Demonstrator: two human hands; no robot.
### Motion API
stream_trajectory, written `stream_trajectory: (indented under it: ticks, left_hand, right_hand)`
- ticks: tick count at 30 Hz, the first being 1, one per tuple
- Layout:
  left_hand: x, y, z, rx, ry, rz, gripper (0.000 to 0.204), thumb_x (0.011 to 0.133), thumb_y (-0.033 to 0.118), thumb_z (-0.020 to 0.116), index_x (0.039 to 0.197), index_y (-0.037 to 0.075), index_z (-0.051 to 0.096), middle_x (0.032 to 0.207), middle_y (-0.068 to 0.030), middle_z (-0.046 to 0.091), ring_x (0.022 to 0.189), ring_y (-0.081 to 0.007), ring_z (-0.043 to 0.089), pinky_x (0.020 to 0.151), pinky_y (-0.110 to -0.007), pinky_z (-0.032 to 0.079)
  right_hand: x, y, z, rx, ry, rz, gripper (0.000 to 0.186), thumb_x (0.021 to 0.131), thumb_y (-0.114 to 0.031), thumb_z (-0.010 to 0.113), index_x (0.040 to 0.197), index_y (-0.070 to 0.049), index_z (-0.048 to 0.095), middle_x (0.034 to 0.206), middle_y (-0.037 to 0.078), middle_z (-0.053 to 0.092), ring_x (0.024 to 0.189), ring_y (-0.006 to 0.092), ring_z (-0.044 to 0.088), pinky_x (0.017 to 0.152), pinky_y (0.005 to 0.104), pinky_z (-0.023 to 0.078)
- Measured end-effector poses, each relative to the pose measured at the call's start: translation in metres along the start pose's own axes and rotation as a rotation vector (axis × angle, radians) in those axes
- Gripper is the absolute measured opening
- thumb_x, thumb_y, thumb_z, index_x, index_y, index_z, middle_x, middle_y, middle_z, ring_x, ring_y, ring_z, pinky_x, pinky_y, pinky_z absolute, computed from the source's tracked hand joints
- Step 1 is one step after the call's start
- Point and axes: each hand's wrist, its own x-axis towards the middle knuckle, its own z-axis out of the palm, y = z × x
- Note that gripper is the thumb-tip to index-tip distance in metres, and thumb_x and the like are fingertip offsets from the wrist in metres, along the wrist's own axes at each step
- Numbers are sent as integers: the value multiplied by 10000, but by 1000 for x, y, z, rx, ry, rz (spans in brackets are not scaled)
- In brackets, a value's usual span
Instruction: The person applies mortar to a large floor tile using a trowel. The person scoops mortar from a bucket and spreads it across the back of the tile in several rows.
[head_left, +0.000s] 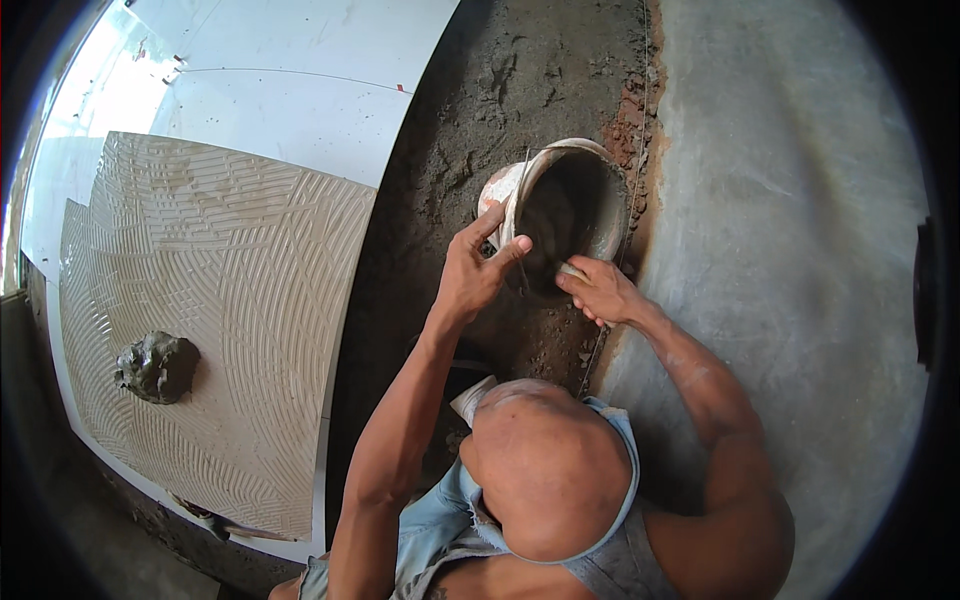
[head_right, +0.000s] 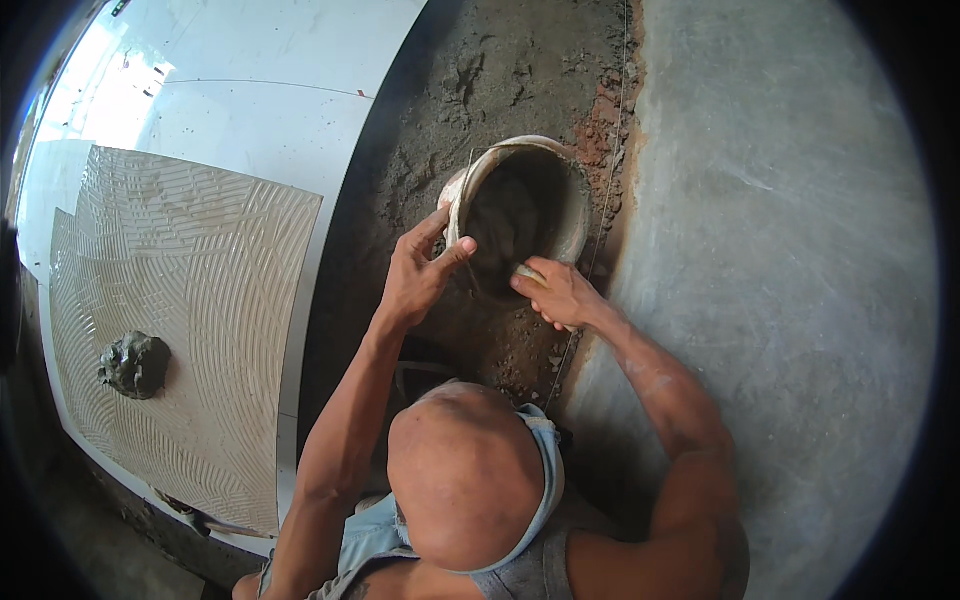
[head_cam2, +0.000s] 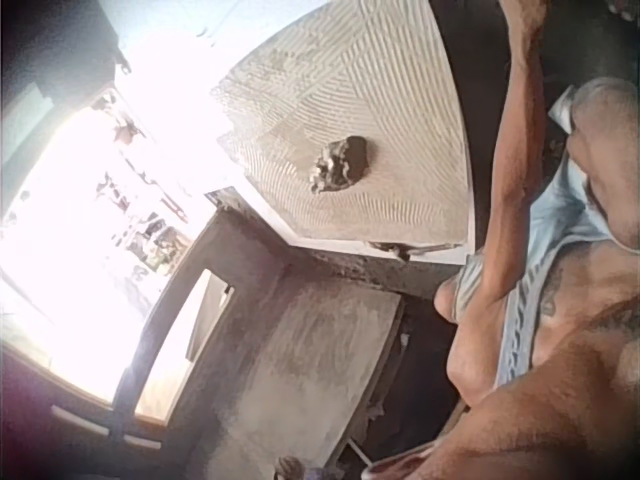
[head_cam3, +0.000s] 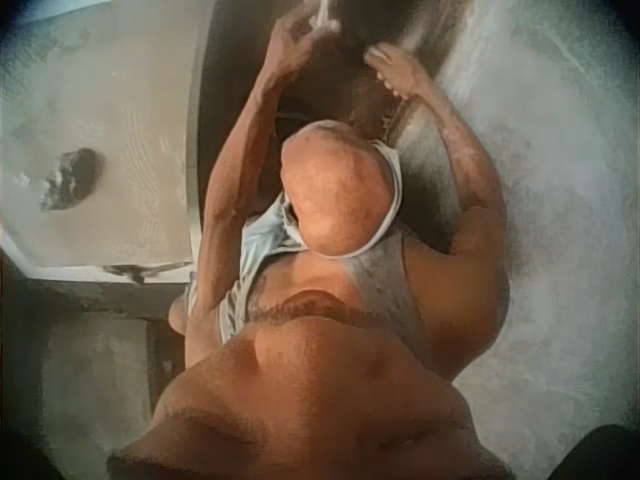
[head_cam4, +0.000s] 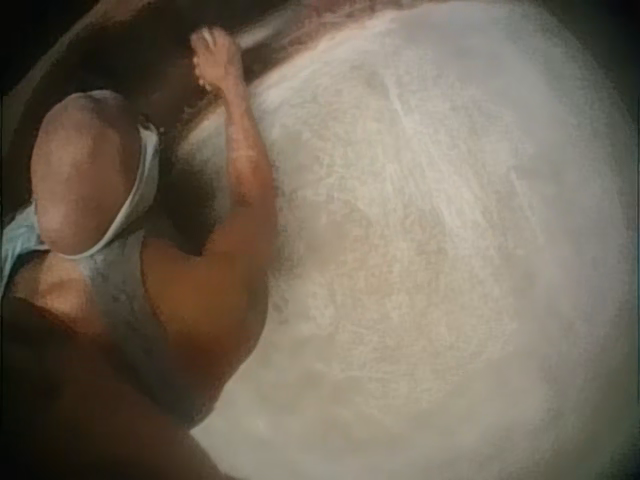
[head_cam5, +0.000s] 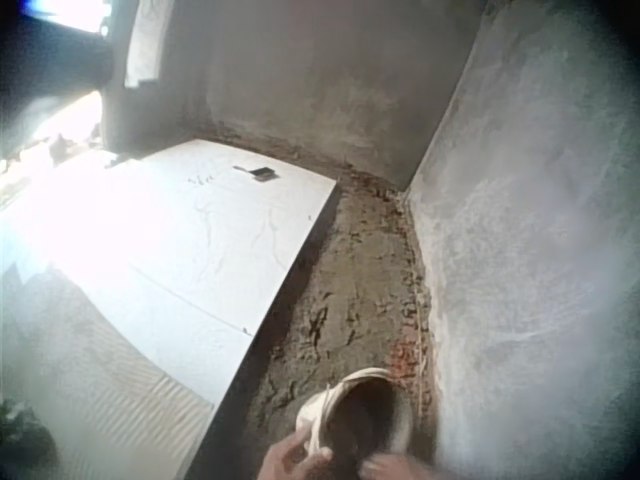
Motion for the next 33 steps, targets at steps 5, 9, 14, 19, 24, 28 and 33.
stream_trajectory:
  ticks: [5,9,14,19,24,28,33]
  left_hand:
    - [2,2,1,-31,-2,-31,663,927,242,774,1480,-1,500,1483,-126,542,1340,-185,501,1065,-330,436]
    - [10,6,-4,-45,23,44,665,925,294,776,1481,37,518,1379,-70,616,1204,-153,578,926,-296,512]
    - [22,-2,-19,-216,17,-82,661,966,389,711,1520,113,477,1352,-55,620,1190,-163,615,871,-339,572]
    - [11,-17,-33,-154,227,-105,660,989,421,673,1518,90,458,1421,-117,564,1262,-207,581,907,-399,573]
    - [-70,-37,-38,-75,110,-334,246,941,253,733,1060,51,659,923,-49,683,811,-140,651,718,-295,533]
    - [-136,-50,-40,-176,-261,-467,154,926,196,733,955,57,674,820,-22,669,735,-119,628,675,-286,519]
    - [-151,-67,-32,-198,-160,-481,190,948,246,733,891,73,680,784,0,653,716,-93,611,634,-261,490]
  right_hand:
    - [-7,22,12,552,-88,-55,249,1049,-331,575,1041,-86,533,728,8,540,481,42,483,383,225,433]
    - [-8,27,12,636,-61,-87,300,1039,-365,590,1098,-72,559,712,3,538,503,46,493,397,227,435]
    - [-14,20,-8,618,-37,-133,271,1050,-337,581,1123,-84,519,743,26,556,482,55,489,384,227,429]
    - [-23,15,-30,646,-26,-152,288,1051,-344,579,1154,-82,521,742,30,557,480,58,489,383,227,421]
    - [-51,7,-55,595,38,-155,326,1054,-357,567,1226,-82,538,760,4,548,506,52,484,408,232,418]
    - [-79,-23,-69,478,71,-227,330,1054,-341,566,1232,-64,534,744,10,548,496,61,490,406,239,419]
    - [-123,-103,-64,282,-24,-381,401,1033,-350,598,1279,-37,544,712,21,566,491,67,503,411,242,426]
